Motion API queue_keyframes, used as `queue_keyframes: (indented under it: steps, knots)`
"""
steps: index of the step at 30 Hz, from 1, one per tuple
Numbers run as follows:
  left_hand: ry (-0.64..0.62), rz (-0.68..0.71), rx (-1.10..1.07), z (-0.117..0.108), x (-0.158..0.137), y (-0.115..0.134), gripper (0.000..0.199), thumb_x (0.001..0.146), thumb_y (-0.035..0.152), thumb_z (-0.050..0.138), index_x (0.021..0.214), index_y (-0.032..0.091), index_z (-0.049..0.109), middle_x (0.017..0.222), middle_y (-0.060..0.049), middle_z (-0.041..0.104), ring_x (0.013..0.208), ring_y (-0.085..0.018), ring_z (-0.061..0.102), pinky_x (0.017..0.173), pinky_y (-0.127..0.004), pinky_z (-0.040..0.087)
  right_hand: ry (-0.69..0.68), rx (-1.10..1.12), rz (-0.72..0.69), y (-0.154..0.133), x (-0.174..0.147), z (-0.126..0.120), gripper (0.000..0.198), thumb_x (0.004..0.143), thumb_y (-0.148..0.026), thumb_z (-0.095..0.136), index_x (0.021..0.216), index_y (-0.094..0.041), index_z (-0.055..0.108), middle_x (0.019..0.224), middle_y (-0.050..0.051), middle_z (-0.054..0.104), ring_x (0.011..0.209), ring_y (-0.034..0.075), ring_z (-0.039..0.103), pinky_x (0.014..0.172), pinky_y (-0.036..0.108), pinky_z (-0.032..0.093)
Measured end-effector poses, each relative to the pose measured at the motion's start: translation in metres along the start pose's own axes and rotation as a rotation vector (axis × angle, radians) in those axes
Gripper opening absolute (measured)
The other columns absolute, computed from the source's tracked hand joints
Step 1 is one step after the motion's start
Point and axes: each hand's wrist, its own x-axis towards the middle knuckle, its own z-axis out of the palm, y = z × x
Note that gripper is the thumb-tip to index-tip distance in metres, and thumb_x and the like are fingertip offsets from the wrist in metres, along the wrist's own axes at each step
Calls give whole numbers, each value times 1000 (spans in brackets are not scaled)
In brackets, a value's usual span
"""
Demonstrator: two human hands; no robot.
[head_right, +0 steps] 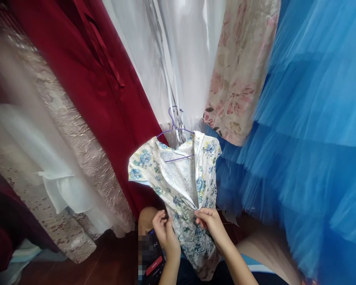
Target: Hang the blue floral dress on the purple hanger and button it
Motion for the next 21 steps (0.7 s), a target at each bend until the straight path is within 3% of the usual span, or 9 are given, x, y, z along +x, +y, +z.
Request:
queue_keyframes:
  steps: [2,4,5,9,13,17,21]
  knots:
    - [-196,84,36,-1,-14,7,32,86,32,60,116,23,52,120,-10,58,113,-26,56,99,-39,43,-20,-11,2,-1,0,5,41,83,-47,62,53,-18,59,40,-4,42,41,10,29,48,27,17]
    - [-456,100,36,5,-26,14,33,86,26,59,119,23,54,117,-10,61,111,-26,59,98,-38,45,-56,-46,-34,-4,1,11,43,83,-48,62,53,-18,59,38,-5,41,39,10,31,48,26,20]
    - [-525,83,34,9,-29,16,30,88,25,56,118,23,55,113,-10,63,108,-25,60,96,-37,46,-79,-69,-52,-5,3,14,44,84,-49,62,53,-18,59,37,-5,42,38,10,32,47,26,22]
    - [-554,36,44,24,-24,19,14,92,22,45,98,20,58,84,-5,64,83,-22,63,78,-32,49,-155,-113,-26,-13,12,19,46,84,-54,60,55,-18,60,37,-3,50,33,9,33,42,25,21]
    - [-635,113,116,26,-6,25,15,90,20,47,99,21,59,90,-7,66,86,-22,63,78,-31,47,-131,-27,14,-36,28,18,45,78,-56,64,57,-17,65,41,0,57,30,8,30,38,24,16]
    - [-804,206,286,18,11,35,16,88,15,45,92,21,59,86,-7,65,82,-23,62,75,-31,44,-85,52,-63,-83,56,19,38,77,-50,65,62,-15,66,46,0,59,32,6,30,38,24,14]
    - [-931,279,482,12,17,44,24,82,8,43,94,22,58,76,-6,61,69,-22,59,61,-30,35,-68,67,-226,-152,97,29,32,83,-42,61,71,-13,66,52,-1,60,38,5,33,40,22,19]
